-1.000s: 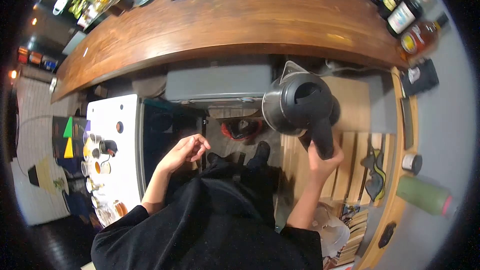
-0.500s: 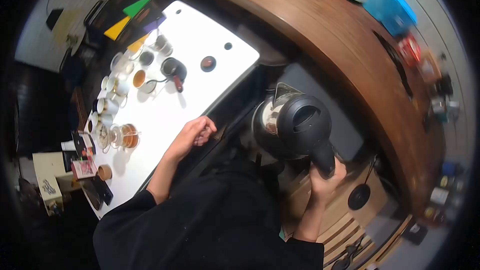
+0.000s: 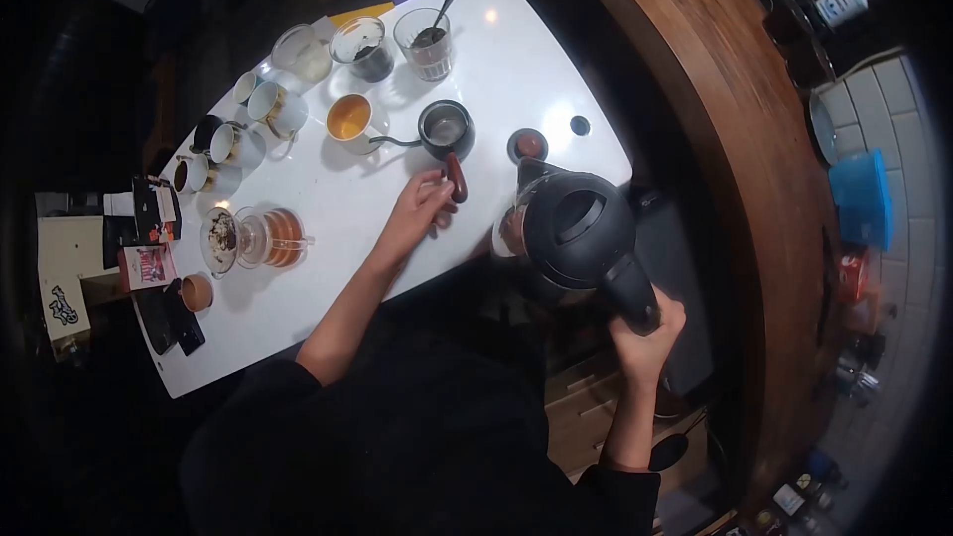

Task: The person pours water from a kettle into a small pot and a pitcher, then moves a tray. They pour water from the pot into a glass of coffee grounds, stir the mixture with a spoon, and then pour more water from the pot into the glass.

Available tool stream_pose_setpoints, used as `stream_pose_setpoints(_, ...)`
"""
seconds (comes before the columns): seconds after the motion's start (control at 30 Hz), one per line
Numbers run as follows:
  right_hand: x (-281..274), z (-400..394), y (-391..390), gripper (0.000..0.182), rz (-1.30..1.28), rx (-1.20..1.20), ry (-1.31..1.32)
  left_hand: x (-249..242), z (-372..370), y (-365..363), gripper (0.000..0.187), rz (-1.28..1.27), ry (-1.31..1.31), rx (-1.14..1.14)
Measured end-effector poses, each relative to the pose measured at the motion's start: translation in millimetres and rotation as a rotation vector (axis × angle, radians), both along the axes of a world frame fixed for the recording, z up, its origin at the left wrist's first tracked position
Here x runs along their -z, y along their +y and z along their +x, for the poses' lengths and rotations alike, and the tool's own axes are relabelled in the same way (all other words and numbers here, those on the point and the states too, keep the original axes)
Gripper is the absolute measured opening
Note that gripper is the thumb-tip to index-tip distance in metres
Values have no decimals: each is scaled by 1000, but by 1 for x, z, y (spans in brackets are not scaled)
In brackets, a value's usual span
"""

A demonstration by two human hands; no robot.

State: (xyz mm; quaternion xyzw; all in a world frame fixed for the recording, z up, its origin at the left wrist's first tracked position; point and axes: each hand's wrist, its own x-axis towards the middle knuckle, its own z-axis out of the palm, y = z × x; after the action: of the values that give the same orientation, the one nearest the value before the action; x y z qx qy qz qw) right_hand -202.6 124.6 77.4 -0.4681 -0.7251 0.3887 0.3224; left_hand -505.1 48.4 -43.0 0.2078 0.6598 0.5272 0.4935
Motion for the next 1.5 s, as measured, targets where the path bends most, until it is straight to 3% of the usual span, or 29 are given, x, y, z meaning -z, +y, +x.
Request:
stream_pose_setpoints(0.3,-23,-36,22,22,41,-105,-112,7,-19,-1,36,96,-165,145)
stream_pose_setpoints(0.5,-28,-50,34,23,83,-143,-165,1,-28,-12,39,18,-19,226)
stream_pose_setpoints(0.6,-28,-54,39,20,51,-170,-198,-8,-31,-17,34,70,-17,155)
stream_pose_setpoints(0.7,-37,-66,40,15,-78,-182,-140,-21,-39,-23,26,-69,75,90)
stream_pose_setpoints(0.77,-39,-70,41,13,-75,-187,-148,-8,-47,-33,22,19,267,7)
stream_pose_setpoints(0.93,-40,-81,42,12,-87,-197,-140,-9,-56,-43,23,-71,297,-46)
stream_pose_setpoints(1.23,-39,-80,44,13,-99,-170,-188,5,-58,-50,26,57,284,-206)
stream_pose_setpoints(1.33,-39,-80,44,14,-87,-183,-207,3,-58,-53,25,92,396,-272)
stream_pose_setpoints(1.4,-37,-80,42,15,-92,-136,-184,13,-57,-58,25,68,676,-235)
stream_pose_setpoints(1.5,-46,-82,43,15,-170,-165,-239,27,-55,-61,29,103,802,-226)
